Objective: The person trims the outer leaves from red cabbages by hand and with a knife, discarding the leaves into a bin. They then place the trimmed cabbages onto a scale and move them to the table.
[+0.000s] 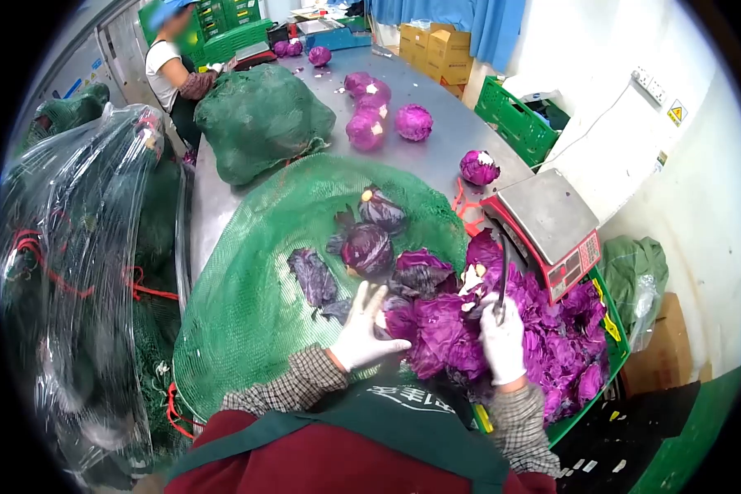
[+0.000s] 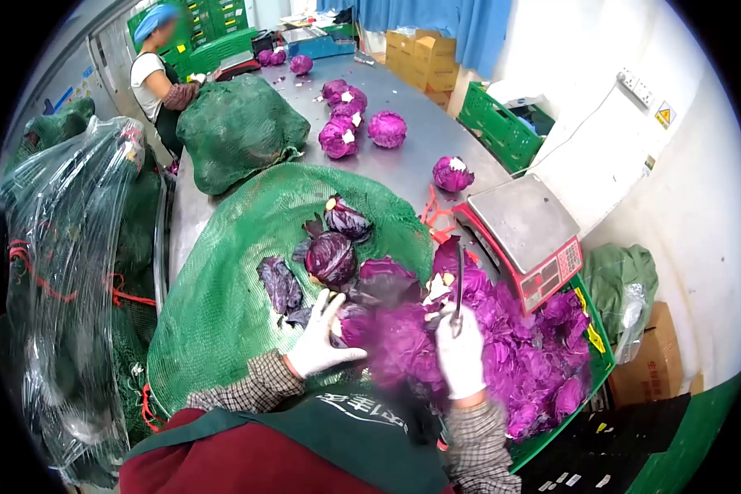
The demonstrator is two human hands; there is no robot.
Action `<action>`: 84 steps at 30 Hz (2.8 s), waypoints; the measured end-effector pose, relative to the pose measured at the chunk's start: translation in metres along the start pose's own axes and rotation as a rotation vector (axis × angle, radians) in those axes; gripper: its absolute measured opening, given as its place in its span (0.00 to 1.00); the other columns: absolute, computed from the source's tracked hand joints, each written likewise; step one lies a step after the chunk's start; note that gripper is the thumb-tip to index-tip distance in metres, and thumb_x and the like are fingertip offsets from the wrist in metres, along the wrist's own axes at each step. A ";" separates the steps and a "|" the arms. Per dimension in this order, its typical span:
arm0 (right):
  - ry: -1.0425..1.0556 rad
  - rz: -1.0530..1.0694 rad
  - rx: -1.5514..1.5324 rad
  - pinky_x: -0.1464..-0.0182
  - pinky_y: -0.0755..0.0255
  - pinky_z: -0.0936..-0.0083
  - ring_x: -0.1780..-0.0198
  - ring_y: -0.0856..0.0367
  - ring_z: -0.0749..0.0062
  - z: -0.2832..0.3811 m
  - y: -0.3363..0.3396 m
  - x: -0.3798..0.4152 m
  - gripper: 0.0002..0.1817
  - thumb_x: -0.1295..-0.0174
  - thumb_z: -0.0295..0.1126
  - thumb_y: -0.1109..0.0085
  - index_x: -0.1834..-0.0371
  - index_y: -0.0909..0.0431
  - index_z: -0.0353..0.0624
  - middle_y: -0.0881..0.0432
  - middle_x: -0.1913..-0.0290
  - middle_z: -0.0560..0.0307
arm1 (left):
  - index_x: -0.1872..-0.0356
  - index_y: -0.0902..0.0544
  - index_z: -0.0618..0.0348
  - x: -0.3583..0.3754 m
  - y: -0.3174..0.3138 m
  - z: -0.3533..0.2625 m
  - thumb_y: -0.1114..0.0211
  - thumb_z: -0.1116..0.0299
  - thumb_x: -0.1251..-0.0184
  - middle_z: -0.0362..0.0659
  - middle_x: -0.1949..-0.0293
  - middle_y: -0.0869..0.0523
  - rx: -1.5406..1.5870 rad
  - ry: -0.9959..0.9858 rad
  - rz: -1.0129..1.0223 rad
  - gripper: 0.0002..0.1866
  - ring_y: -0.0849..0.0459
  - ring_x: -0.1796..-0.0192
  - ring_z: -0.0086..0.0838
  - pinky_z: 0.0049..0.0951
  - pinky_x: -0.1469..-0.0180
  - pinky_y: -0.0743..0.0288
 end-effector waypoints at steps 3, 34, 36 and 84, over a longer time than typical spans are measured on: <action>0.131 0.057 0.373 0.44 0.27 0.70 0.48 0.22 0.63 0.007 0.004 -0.002 0.23 0.31 0.28 0.45 0.34 0.32 0.34 0.23 0.46 0.46 | 0.25 0.41 0.54 0.004 -0.010 -0.025 0.22 0.42 0.55 0.67 0.25 0.55 -0.203 -0.215 0.111 0.57 0.48 0.25 0.65 0.56 0.27 0.46; 0.145 0.264 0.356 0.47 0.23 0.61 0.52 0.19 0.50 -0.039 -0.025 0.018 0.13 0.36 0.21 0.48 0.49 0.28 0.31 0.20 0.52 0.42 | 0.24 0.57 0.66 0.057 0.004 0.071 0.17 0.57 0.56 0.58 0.24 0.49 0.379 0.059 -0.004 0.66 0.47 0.22 0.41 0.39 0.23 0.52; 0.655 0.224 0.621 0.52 0.20 0.64 0.55 0.17 0.50 0.015 -0.020 0.024 0.11 0.37 0.19 0.47 0.52 0.27 0.31 0.21 0.49 0.40 | 0.23 0.55 0.64 0.051 0.022 0.026 0.17 0.54 0.58 0.62 0.23 0.57 -0.068 -0.131 -0.135 0.66 0.59 0.20 0.51 0.45 0.22 0.56; 0.442 0.339 0.427 0.64 0.27 0.74 0.69 0.23 0.69 -0.020 -0.022 0.008 0.11 0.41 0.30 0.33 0.59 0.23 0.38 0.22 0.71 0.55 | 0.27 0.52 0.74 0.007 -0.053 -0.040 0.22 0.56 0.57 0.64 0.25 0.48 -0.494 -0.625 0.192 0.62 0.48 0.23 0.56 0.65 0.27 0.56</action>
Point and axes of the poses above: each hand's wrist, its own x-axis away from the middle knuckle, its own y-axis out of the back of the hand, z = x × y, the point moved 2 cm from there along -x, towards the middle knuckle
